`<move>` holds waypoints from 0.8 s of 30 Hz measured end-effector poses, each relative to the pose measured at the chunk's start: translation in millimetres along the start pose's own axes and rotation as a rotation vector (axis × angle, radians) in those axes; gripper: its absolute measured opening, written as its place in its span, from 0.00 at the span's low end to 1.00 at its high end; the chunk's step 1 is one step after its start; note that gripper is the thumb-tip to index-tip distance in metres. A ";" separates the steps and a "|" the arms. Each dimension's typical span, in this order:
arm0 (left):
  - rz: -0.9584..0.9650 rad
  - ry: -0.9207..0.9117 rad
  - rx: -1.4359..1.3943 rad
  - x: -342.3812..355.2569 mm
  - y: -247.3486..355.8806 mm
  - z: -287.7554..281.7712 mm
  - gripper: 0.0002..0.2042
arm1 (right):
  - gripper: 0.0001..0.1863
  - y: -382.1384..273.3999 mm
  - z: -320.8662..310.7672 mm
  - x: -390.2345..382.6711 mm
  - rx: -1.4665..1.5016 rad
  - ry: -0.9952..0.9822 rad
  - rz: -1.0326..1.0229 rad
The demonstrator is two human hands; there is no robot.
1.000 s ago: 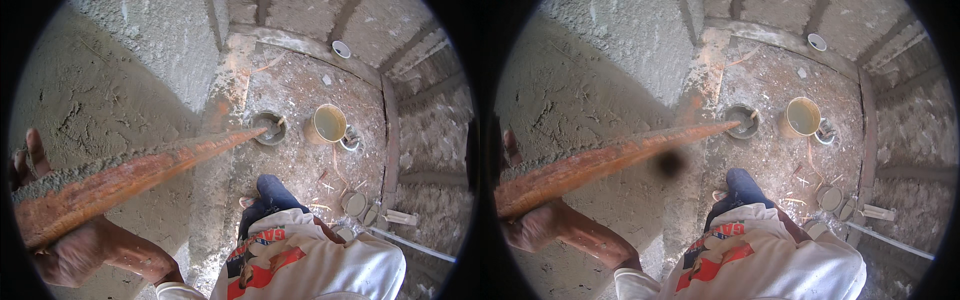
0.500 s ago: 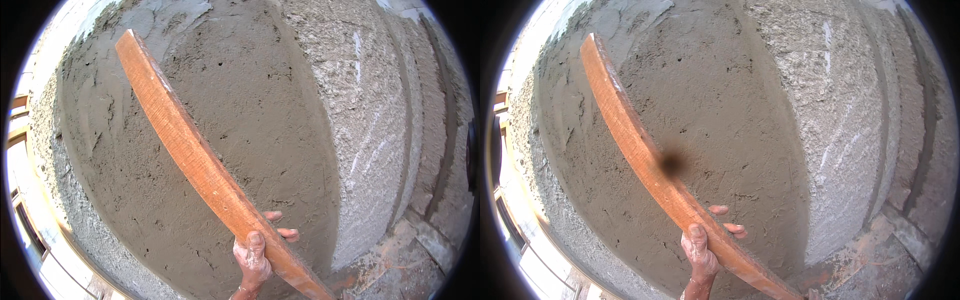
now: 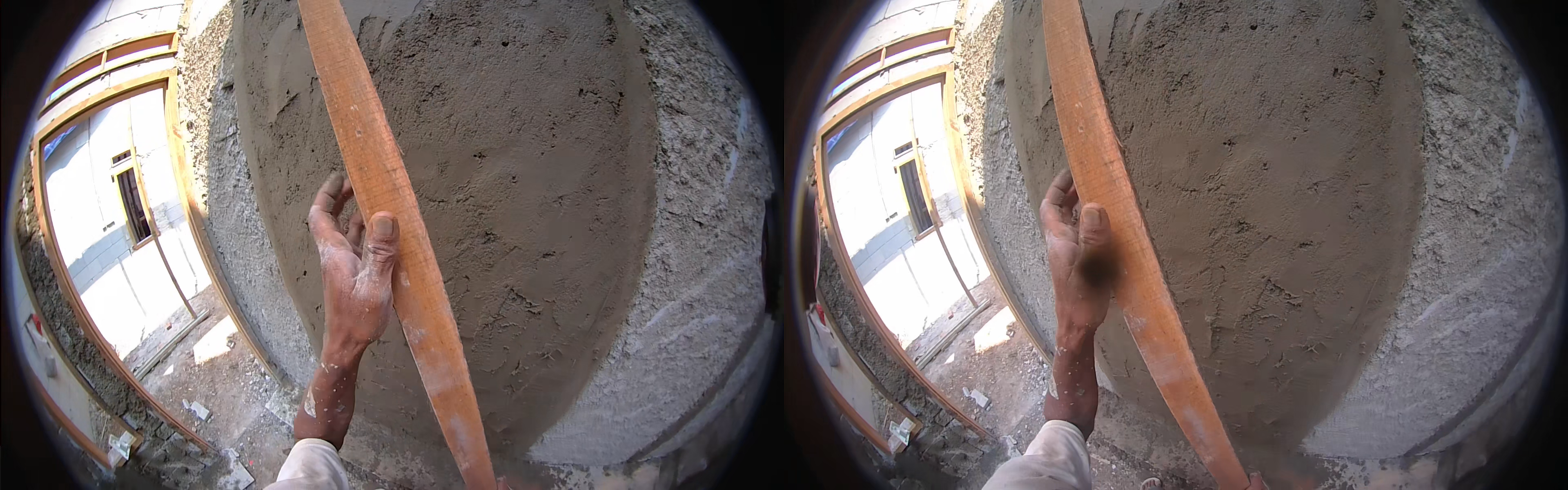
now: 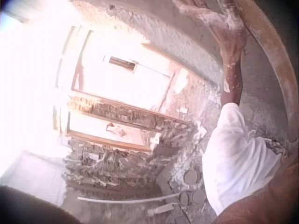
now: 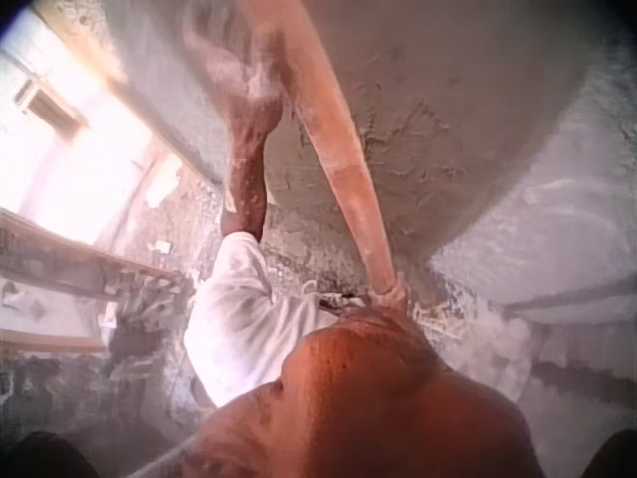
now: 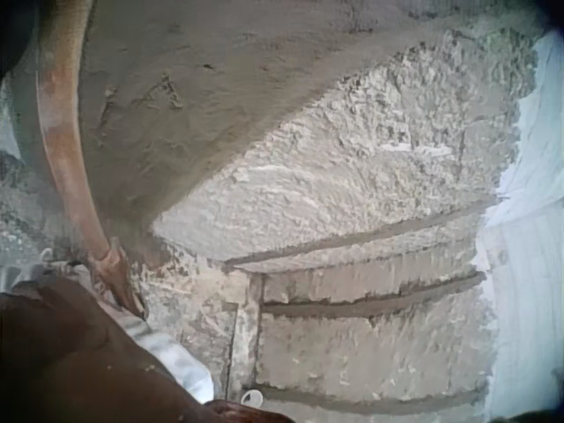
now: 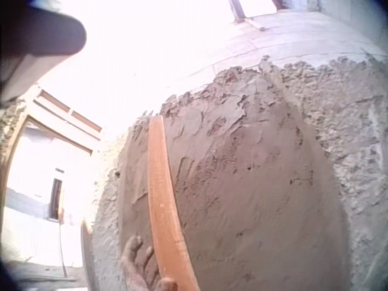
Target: The person applies cement to a wall using a trowel and then smooths the surface with a long wooden board.
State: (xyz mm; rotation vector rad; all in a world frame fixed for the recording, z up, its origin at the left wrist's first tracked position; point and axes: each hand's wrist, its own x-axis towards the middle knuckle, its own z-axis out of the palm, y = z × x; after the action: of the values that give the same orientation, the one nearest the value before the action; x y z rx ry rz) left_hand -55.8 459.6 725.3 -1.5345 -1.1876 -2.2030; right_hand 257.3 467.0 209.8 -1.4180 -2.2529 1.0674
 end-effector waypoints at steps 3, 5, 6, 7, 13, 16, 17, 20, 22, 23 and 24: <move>0.503 0.001 0.579 12.6 6.2 -52.9 0.50 | 0.48 -45.8 -7.9 -20.7 0.027 0.021 -0.033; 0.766 -0.108 0.759 14.1 15.1 -60.4 0.53 | 0.55 -122.9 -70.9 -34.0 0.005 0.148 -0.023; 0.806 -0.346 0.911 13.2 33.8 -62.3 0.53 | 0.55 -134.2 -72.1 -30.9 0.006 0.125 -0.030; 0.829 -0.574 1.023 9.1 35.0 -61.8 0.54 | 0.53 -136.6 -71.6 -23.0 0.081 0.193 -0.025; 0.975 -0.911 0.933 24.1 9.2 -82.8 0.43 | 0.42 -221.4 -117.7 -9.7 0.277 0.013 -0.245; 0.938 -0.932 0.969 51.3 10.2 -99.8 0.42 | 0.42 -261.6 -123.3 -2.2 0.246 -0.057 -0.277; 0.916 -0.957 0.969 62.7 9.4 -106.1 0.43 | 0.46 -278.4 -124.6 -2.8 0.205 -0.058 -0.248; 0.952 -1.053 1.002 89.2 2.4 -123.6 0.43 | 0.43 -300.0 -118.4 4.0 0.271 -0.030 -0.329; 0.937 -1.110 0.988 100.1 -9.5 -127.9 0.43 | 0.43 -307.1 -119.3 14.8 0.283 -0.010 -0.367; 0.944 -1.144 0.959 104.0 -17.8 -129.1 0.42 | 0.42 -311.6 -120.2 19.1 0.292 -0.002 -0.403; 0.952 -1.177 0.929 108.0 -25.2 -129.7 0.42 | 0.42 -316.9 -123.0 21.1 0.290 0.011 -0.396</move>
State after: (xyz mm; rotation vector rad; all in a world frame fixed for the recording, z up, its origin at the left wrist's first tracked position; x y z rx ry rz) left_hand -207.5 412.9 788.0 -2.1394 -1.0049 0.0066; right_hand 107.9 460.6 515.9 -0.8187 -2.1385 1.1794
